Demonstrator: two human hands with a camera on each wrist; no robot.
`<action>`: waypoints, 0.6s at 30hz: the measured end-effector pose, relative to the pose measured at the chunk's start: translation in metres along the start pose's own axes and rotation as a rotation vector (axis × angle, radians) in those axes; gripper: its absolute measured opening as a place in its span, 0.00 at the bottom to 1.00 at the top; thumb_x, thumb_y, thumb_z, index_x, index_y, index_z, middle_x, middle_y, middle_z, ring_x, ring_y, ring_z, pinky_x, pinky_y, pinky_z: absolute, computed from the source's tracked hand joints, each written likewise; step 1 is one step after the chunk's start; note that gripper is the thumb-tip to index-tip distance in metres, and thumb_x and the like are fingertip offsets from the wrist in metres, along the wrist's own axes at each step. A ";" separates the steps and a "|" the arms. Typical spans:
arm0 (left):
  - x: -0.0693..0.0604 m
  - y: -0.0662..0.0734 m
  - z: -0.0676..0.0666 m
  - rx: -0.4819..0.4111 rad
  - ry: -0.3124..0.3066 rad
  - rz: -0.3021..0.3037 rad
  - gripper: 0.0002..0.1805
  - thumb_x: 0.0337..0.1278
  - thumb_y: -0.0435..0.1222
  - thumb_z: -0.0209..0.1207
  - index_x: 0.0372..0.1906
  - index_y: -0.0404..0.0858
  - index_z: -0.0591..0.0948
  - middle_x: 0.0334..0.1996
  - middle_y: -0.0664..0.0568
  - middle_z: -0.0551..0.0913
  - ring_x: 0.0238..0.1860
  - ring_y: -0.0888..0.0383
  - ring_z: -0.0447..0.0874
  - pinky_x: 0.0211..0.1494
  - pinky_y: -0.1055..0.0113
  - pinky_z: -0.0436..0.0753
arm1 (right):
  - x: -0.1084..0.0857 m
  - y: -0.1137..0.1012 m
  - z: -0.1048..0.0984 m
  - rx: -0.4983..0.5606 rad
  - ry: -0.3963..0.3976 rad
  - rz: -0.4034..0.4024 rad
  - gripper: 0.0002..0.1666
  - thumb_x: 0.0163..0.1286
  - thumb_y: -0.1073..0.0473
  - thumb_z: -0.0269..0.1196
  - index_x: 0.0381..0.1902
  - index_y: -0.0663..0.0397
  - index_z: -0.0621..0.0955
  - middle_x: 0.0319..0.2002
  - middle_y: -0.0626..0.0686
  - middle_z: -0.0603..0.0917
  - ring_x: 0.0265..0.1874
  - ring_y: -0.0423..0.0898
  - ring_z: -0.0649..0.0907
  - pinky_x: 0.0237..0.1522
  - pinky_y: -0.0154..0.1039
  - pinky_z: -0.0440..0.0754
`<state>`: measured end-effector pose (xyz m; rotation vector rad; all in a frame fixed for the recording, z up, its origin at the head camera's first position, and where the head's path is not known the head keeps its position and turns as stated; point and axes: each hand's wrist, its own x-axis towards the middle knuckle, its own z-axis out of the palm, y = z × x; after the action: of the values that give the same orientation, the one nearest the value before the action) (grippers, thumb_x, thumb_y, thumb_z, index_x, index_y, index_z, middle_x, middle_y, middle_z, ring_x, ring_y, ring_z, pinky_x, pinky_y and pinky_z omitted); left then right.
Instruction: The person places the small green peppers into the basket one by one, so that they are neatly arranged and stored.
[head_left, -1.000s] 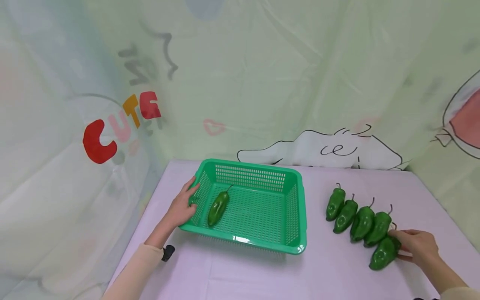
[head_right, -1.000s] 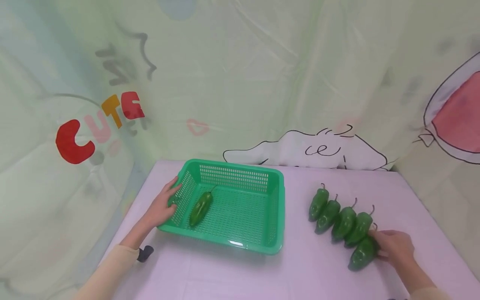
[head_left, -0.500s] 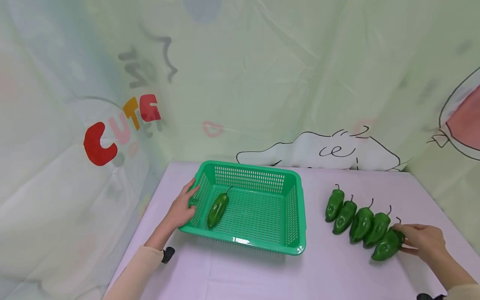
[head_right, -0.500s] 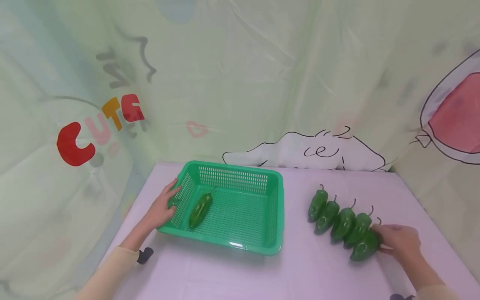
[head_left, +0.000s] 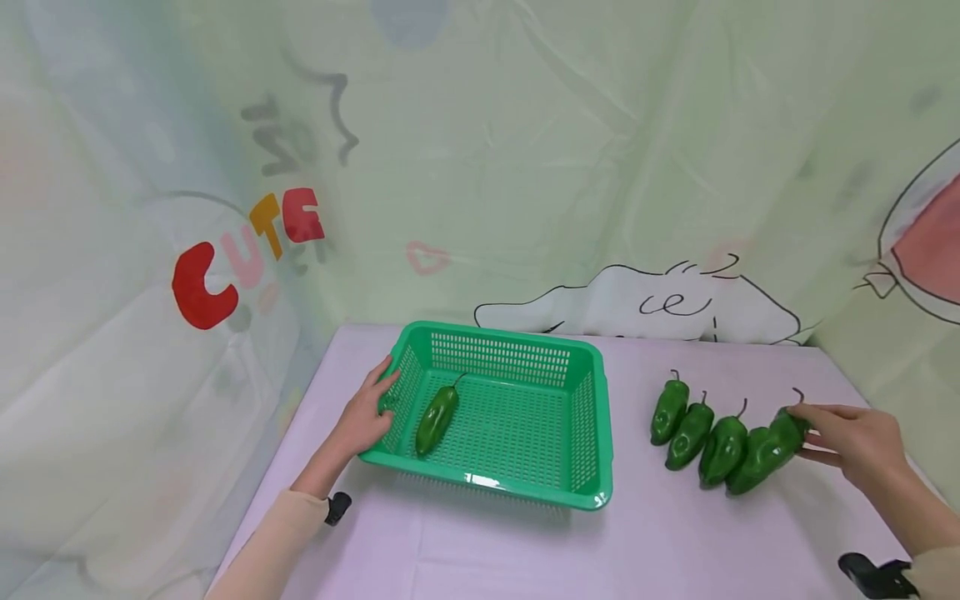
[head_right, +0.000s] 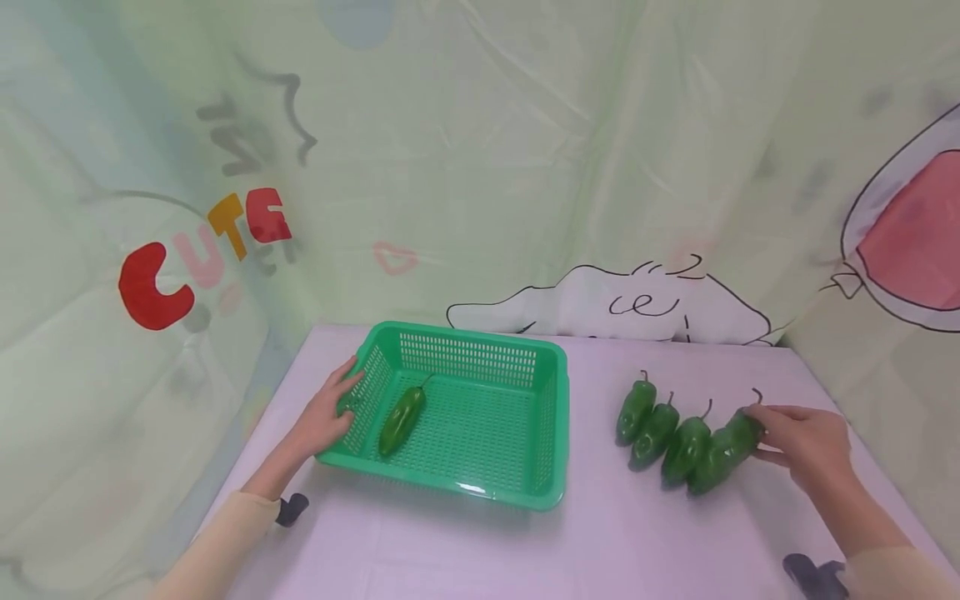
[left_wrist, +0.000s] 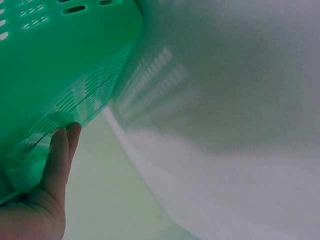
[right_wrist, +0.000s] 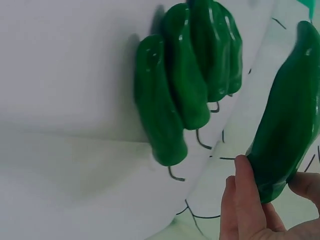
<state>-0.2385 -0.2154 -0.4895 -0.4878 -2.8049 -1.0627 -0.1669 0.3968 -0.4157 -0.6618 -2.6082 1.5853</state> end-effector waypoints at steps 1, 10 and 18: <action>0.000 0.000 0.000 0.002 -0.002 -0.001 0.41 0.43 0.22 0.51 0.72 0.28 0.64 0.77 0.43 0.52 0.74 0.41 0.54 0.53 0.52 0.74 | 0.000 -0.002 0.001 0.007 -0.008 -0.005 0.29 0.72 0.57 0.57 0.49 0.87 0.73 0.31 0.51 0.78 0.23 0.34 0.81 0.33 0.42 0.85; -0.001 0.001 -0.001 0.000 0.003 -0.003 0.40 0.43 0.23 0.51 0.71 0.27 0.65 0.77 0.42 0.52 0.74 0.40 0.54 0.55 0.50 0.74 | 0.004 -0.029 0.027 0.030 -0.052 0.010 0.37 0.72 0.54 0.57 0.61 0.87 0.65 0.37 0.55 0.77 0.24 0.33 0.81 0.34 0.42 0.85; 0.000 0.004 -0.001 -0.012 -0.008 -0.023 0.41 0.42 0.22 0.50 0.71 0.27 0.64 0.77 0.42 0.51 0.75 0.40 0.53 0.59 0.47 0.73 | 0.001 -0.064 0.066 0.047 -0.100 0.000 0.39 0.72 0.53 0.56 0.65 0.83 0.62 0.50 0.66 0.74 0.27 0.34 0.80 0.39 0.42 0.85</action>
<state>-0.2373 -0.2132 -0.4864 -0.4636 -2.8193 -1.0846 -0.2052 0.3161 -0.3931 -0.5947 -2.6299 1.7168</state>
